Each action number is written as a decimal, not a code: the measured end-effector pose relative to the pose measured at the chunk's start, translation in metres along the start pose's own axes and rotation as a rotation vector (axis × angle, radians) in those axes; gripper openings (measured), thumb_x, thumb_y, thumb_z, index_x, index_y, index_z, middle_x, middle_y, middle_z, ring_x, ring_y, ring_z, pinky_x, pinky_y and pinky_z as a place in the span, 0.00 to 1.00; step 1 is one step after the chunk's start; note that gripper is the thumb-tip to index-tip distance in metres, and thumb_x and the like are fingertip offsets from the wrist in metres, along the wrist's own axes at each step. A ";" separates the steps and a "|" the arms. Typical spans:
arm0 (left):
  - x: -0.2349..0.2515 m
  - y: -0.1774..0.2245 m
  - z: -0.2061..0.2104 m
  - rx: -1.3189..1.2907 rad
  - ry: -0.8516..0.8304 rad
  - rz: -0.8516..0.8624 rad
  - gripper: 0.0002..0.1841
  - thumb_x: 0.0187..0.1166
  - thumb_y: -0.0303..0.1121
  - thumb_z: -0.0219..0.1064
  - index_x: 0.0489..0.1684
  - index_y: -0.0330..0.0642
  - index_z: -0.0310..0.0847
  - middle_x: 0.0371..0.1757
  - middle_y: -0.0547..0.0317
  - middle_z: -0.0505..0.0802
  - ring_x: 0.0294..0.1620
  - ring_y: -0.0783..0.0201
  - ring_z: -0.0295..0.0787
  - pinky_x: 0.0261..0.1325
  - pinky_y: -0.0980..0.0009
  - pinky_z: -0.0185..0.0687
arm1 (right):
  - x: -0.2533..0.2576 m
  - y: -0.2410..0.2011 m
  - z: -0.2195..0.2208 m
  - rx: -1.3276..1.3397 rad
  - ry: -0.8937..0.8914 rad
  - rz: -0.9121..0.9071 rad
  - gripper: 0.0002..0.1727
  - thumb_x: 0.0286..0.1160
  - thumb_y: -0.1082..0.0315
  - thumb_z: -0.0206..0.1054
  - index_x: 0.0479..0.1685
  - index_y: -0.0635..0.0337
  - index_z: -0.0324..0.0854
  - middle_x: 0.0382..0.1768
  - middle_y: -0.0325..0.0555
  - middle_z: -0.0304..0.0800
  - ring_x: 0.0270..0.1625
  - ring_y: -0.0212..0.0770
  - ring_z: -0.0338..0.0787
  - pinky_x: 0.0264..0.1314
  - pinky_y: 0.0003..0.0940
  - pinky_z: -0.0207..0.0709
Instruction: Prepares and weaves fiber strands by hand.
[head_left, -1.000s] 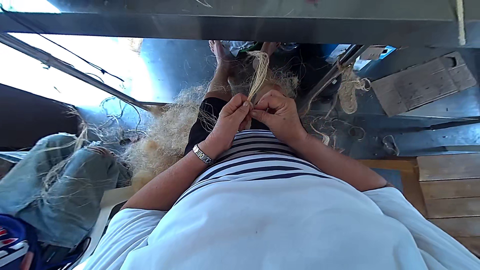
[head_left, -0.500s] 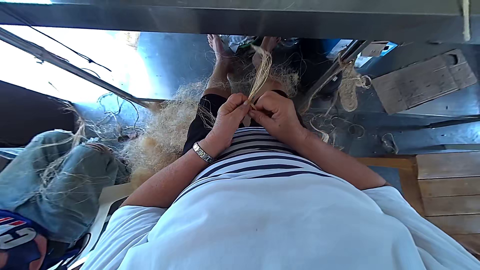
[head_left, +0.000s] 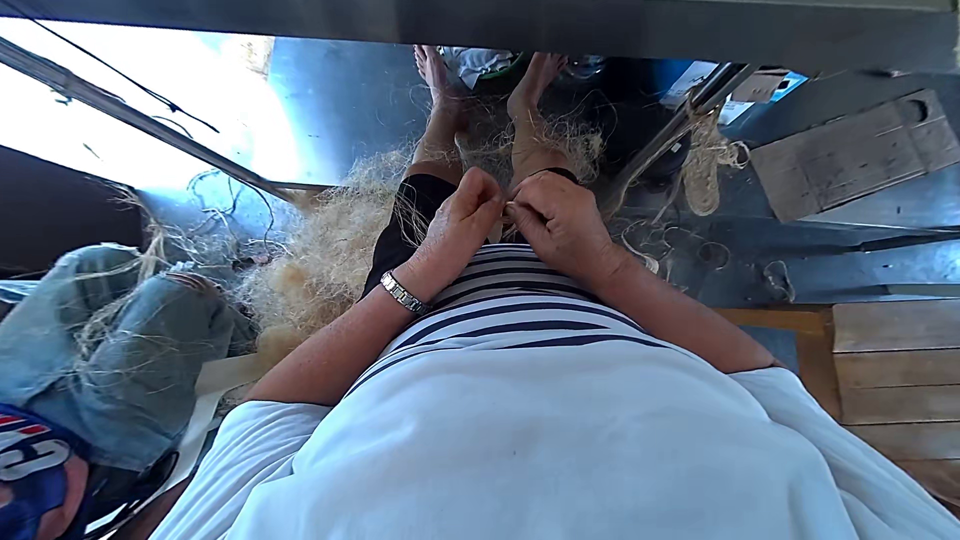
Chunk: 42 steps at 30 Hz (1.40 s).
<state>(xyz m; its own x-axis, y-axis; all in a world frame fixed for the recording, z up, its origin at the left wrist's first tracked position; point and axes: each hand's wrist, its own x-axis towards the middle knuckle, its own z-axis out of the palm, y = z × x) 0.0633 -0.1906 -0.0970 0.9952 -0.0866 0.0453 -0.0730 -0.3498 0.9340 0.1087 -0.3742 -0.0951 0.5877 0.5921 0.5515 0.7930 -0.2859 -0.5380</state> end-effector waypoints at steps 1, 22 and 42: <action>0.000 0.001 -0.001 0.041 -0.006 0.028 0.11 0.89 0.35 0.52 0.51 0.40 0.77 0.39 0.63 0.83 0.40 0.74 0.80 0.48 0.71 0.77 | 0.001 -0.001 -0.002 0.060 -0.007 0.058 0.11 0.81 0.72 0.63 0.35 0.70 0.87 0.41 0.57 0.93 0.47 0.45 0.93 0.54 0.34 0.85; -0.002 0.012 -0.009 -0.711 -0.200 -0.297 0.13 0.88 0.28 0.48 0.38 0.49 0.80 0.23 0.73 0.80 0.16 0.81 0.66 0.19 0.87 0.59 | 0.003 0.004 -0.009 0.074 -0.033 -0.030 0.13 0.78 0.70 0.69 0.57 0.64 0.90 0.55 0.62 0.88 0.48 0.45 0.90 0.50 0.34 0.85; -0.004 0.008 0.004 -0.575 -0.197 -0.049 0.12 0.87 0.25 0.46 0.36 0.51 0.72 0.20 0.78 0.74 0.16 0.84 0.60 0.19 0.88 0.54 | 0.007 0.007 -0.007 0.601 0.288 0.252 0.06 0.85 0.77 0.55 0.40 0.61 0.75 0.30 0.32 0.83 0.33 0.24 0.86 0.41 0.24 0.85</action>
<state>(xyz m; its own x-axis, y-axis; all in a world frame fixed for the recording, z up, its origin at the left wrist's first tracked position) 0.0588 -0.1967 -0.0912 0.9618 -0.2733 -0.0173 0.0737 0.1974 0.9776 0.1194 -0.3780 -0.0906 0.8262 0.3164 0.4661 0.4504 0.1262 -0.8839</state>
